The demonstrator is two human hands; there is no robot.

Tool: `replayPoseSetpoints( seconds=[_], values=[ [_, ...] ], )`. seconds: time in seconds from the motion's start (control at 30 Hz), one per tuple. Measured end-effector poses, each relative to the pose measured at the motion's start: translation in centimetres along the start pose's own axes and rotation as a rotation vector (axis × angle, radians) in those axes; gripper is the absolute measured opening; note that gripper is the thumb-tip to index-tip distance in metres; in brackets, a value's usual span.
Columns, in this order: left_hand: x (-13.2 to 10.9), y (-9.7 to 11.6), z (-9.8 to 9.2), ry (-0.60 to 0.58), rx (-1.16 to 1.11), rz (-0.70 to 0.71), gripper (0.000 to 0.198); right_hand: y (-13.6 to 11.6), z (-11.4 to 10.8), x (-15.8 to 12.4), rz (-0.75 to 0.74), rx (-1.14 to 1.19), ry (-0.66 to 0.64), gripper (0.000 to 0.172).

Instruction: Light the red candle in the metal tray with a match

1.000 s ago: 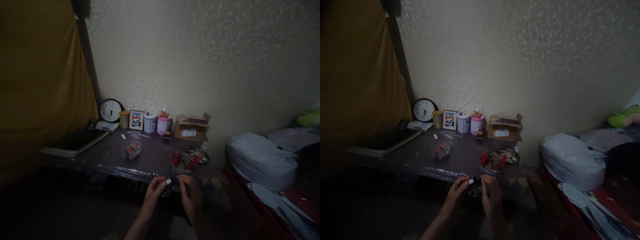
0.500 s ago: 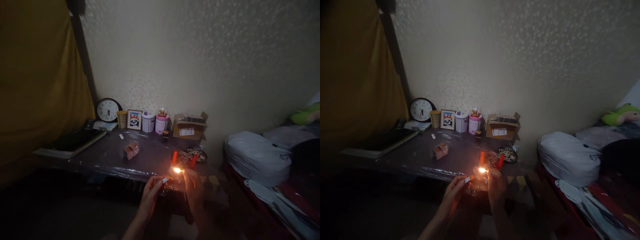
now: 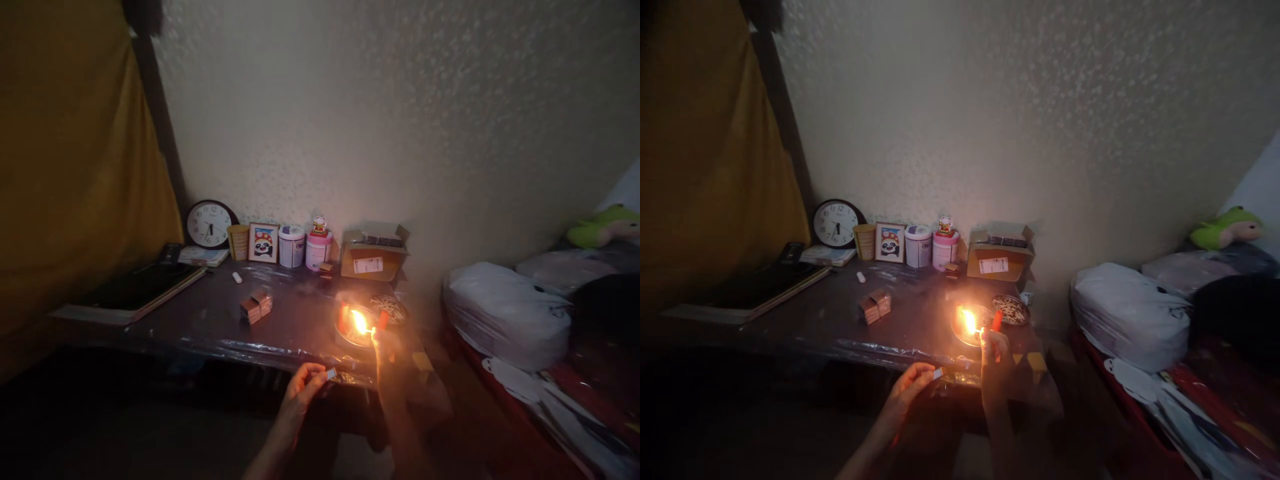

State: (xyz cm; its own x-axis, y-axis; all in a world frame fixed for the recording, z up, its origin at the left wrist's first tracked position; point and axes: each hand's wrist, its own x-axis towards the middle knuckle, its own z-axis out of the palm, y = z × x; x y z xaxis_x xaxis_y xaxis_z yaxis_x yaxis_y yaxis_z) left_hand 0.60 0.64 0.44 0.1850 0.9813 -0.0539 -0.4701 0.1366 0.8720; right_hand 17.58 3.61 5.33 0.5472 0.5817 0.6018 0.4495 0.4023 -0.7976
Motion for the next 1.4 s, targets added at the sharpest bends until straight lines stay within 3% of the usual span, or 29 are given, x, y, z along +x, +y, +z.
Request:
replayPoseSetpoints(
  seconds=[0.4,0.73,1.13,1.4],
  values=[
    [-0.1,0.3,0.2,0.025,-0.033,-0.093,0.029,-0.2,1.1,0.2,0.22,0.128,-0.054,0.022],
    [0.5,-1.0,-0.3,-0.032,-0.034,-0.065,0.025,0.4,1.2,0.0,0.172,0.103,-0.096,0.022],
    [0.2,-0.3,0.7,0.053,0.029,-0.073,0.038,-0.2,1.3,0.9,0.15,0.157,-0.156,0.022],
    [0.4,-0.2,0.9,0.015,0.002,-0.11,0.036,-0.4,2.3,2.4,0.097,0.255,-0.154,0.023]
  ],
)
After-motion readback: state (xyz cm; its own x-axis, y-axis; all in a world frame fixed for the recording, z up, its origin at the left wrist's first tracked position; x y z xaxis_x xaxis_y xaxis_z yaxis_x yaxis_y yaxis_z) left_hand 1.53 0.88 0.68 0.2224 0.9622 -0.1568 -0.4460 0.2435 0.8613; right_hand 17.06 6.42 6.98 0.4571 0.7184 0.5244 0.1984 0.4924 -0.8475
